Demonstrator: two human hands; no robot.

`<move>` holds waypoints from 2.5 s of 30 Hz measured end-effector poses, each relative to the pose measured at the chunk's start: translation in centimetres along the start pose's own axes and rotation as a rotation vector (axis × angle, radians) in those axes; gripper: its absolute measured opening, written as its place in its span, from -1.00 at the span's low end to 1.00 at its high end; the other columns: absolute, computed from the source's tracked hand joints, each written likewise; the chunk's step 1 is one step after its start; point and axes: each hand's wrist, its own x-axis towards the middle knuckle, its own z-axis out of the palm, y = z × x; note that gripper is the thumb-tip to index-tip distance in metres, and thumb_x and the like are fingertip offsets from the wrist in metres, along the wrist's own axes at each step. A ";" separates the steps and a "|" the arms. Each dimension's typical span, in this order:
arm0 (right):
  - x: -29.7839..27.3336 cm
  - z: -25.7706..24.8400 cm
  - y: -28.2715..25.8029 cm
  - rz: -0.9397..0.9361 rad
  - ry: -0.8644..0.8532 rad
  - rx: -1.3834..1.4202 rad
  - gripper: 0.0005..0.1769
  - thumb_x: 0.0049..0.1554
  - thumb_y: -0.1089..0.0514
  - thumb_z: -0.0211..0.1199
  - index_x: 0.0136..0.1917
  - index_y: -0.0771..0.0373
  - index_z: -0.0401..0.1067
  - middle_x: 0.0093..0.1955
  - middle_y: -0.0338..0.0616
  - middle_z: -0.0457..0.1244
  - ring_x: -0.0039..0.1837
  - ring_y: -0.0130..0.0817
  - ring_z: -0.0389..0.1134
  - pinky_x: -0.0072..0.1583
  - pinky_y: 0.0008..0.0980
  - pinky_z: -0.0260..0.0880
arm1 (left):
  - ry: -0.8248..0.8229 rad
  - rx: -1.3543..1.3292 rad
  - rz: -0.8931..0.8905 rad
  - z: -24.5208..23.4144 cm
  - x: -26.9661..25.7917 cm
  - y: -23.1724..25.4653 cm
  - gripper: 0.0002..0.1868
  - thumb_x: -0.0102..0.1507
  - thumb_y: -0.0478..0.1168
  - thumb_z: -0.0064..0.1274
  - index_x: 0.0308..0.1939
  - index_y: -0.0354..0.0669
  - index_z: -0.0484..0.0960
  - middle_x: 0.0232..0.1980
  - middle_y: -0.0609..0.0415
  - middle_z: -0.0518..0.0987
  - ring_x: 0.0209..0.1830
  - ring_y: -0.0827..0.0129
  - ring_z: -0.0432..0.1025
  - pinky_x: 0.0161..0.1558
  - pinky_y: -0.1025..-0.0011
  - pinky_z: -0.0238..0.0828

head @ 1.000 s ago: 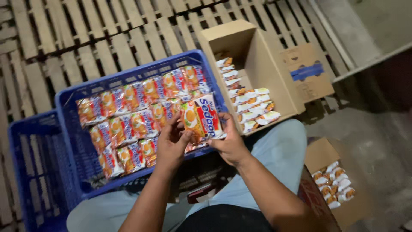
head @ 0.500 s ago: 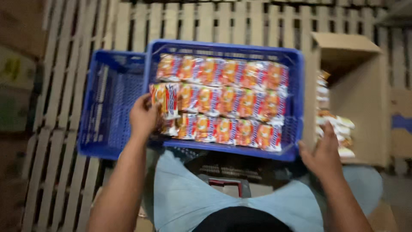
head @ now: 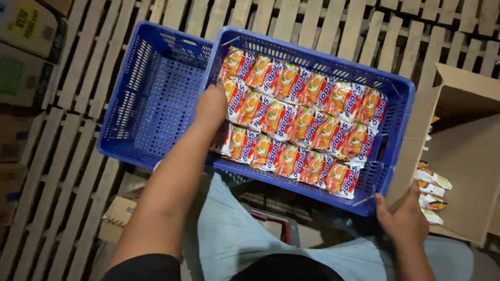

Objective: The person takes instant noodle packets one by one from a cardboard box and places them into a blue plastic crate, arranging them in neat rows until the crate is full.

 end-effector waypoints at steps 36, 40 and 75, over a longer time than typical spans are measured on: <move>0.9 3.0 2.7 -0.212 0.118 0.022 0.19 0.18 -0.36 0.13 0.83 0.28 -0.15 0.66 0.24 0.17 0.39 0.38 0.37 0.21 0.41 0.41 | -0.491 -0.118 0.382 -7.2 -14.0 21.3 -0.36 0.35 0.28 0.02 0.44 0.17 0.53 0.23 -0.09 0.68 0.18 -0.16 0.58 -0.04 -0.23 0.53; 1.1 3.9 3.8 -0.274 0.251 -0.022 0.16 0.10 -0.41 0.33 0.70 0.35 0.16 0.14 0.31 0.46 0.13 0.34 0.56 0.11 0.30 0.56 | -0.639 -0.258 0.540 -6.5 -17.9 24.8 -0.46 0.40 0.03 -0.03 0.36 -0.17 0.64 0.03 -0.42 0.72 0.13 -0.38 0.62 0.08 -0.24 0.56; 22.2 -2.6 8.9 -0.335 -0.565 -0.297 -0.54 0.12 0.42 -0.03 0.14 0.10 0.54 0.11 -0.16 0.44 0.18 -0.02 0.48 0.01 0.02 0.56 | -0.259 -0.040 0.628 1.5 -21.3 26.4 -0.74 0.42 -0.04 0.00 -0.34 0.04 0.62 -0.36 0.06 0.62 -0.28 0.00 0.52 -0.26 0.09 0.43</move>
